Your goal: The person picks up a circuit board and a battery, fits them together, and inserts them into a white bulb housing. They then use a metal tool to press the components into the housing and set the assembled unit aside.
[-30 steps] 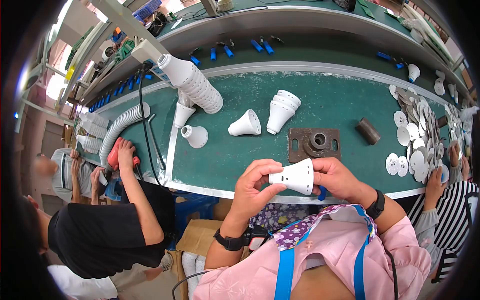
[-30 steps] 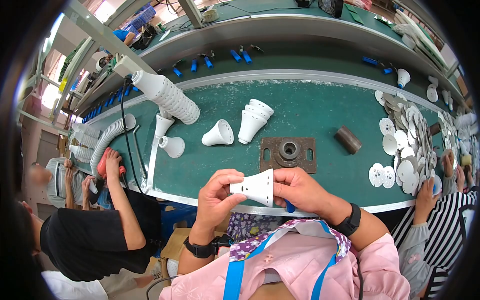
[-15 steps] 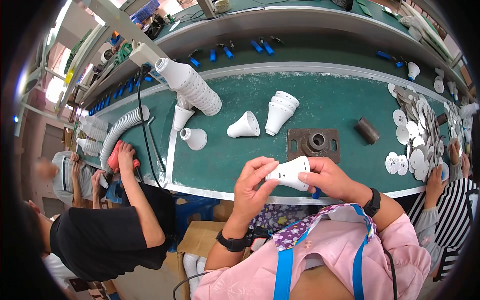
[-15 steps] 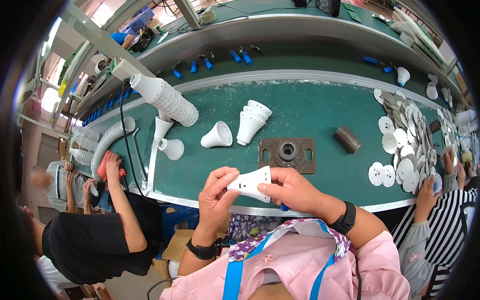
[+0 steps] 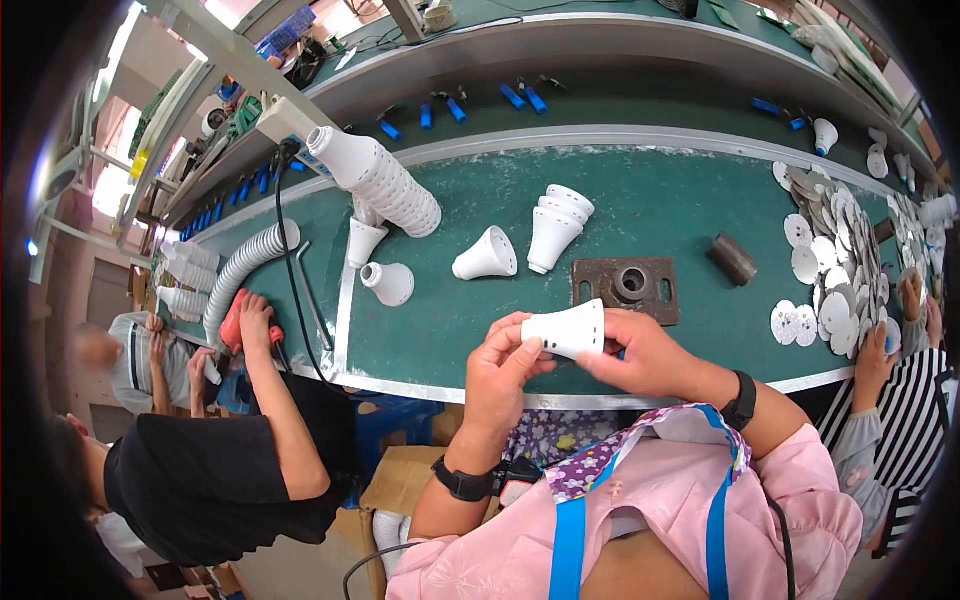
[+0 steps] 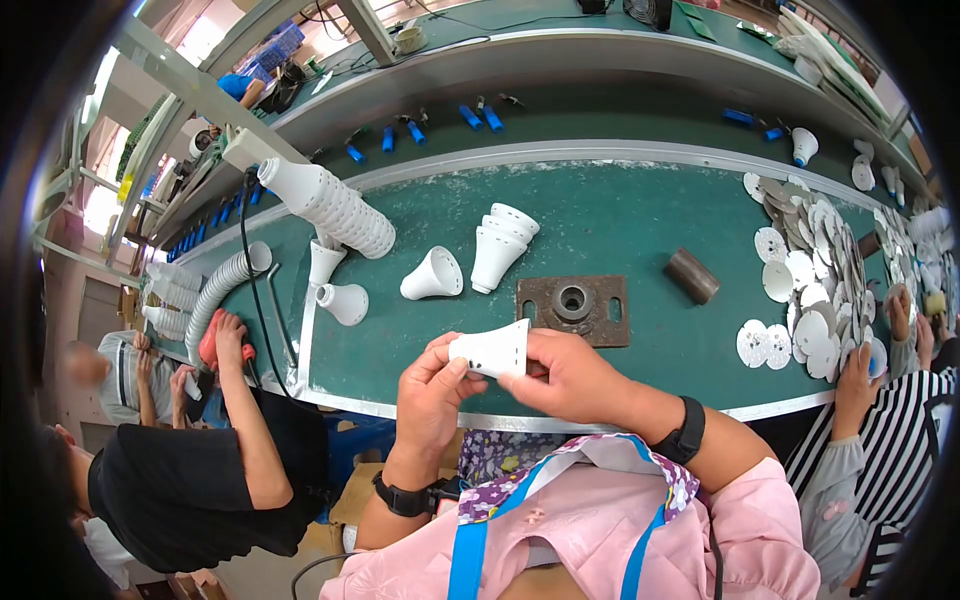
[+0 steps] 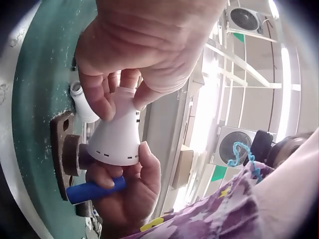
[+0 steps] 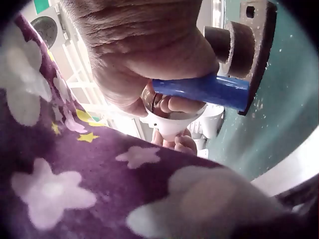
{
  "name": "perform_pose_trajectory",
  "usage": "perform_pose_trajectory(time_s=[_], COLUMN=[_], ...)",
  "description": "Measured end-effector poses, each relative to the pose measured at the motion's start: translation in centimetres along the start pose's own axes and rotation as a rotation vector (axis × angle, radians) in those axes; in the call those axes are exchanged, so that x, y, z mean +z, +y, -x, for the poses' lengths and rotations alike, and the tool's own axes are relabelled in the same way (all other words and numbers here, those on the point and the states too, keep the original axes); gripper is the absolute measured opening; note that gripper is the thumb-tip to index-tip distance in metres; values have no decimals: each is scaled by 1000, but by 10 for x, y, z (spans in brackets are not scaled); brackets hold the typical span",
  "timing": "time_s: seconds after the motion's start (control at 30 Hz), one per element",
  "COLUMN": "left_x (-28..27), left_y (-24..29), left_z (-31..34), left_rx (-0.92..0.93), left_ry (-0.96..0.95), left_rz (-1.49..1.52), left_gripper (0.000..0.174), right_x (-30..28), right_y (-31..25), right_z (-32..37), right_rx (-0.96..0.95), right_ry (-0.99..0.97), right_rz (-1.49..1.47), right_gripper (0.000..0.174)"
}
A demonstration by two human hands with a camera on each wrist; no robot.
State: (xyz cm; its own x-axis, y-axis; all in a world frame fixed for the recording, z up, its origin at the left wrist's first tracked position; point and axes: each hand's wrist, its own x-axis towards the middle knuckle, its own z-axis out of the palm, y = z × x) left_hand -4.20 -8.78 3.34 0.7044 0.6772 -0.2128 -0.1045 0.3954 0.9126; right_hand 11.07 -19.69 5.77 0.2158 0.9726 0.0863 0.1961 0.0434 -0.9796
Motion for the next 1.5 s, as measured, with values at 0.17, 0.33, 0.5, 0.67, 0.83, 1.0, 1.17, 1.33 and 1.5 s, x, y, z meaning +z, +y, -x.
perform_pose_trajectory(time_s=[0.17, 0.33, 0.5, 0.67, 0.83, 1.0, 1.17, 1.33, 1.5], left_x=[-2, 0, 2, 5, 10, 18, 32, 68, 77], left_y=[-1, -1, 3, 3, -4, -11, -21, 0, -1], left_z=[-4, -4, -6, -7, -10, -16, -25, -34, -58], left_rx=[-95, -143, -120, -128, -126, -165, -219, -144, 63], left_ry=[13, 7, -13, -40, -132, -175, -218, -268, -404], left_rz=[191, 330, 379, 424, 516, 570, 636, 499, -250], left_gripper=[27, 22, 18, 18, 19, 17, 16, 37, 51], right_x=[-15, -21, -22, -20, -22, -29, -55, -84, -94], right_y=[2, -8, -19, -30, -18, -16, -22, -49, -55], right_z=[5, 2, -1, 2, -6, -8, -9, -14, -26], right_rx=[-155, -467, -351, -560, -521, -313, -307, -417, -482], right_ry=[-42, 239, 290, 264, 279, 329, 176, 59, -30], right_rz=[567, 1195, 1337, 1232, 757, 473, 714, 833, 1008], right_gripper=[22, 13, 17, 22, 22, 23, 26, 21, 16])
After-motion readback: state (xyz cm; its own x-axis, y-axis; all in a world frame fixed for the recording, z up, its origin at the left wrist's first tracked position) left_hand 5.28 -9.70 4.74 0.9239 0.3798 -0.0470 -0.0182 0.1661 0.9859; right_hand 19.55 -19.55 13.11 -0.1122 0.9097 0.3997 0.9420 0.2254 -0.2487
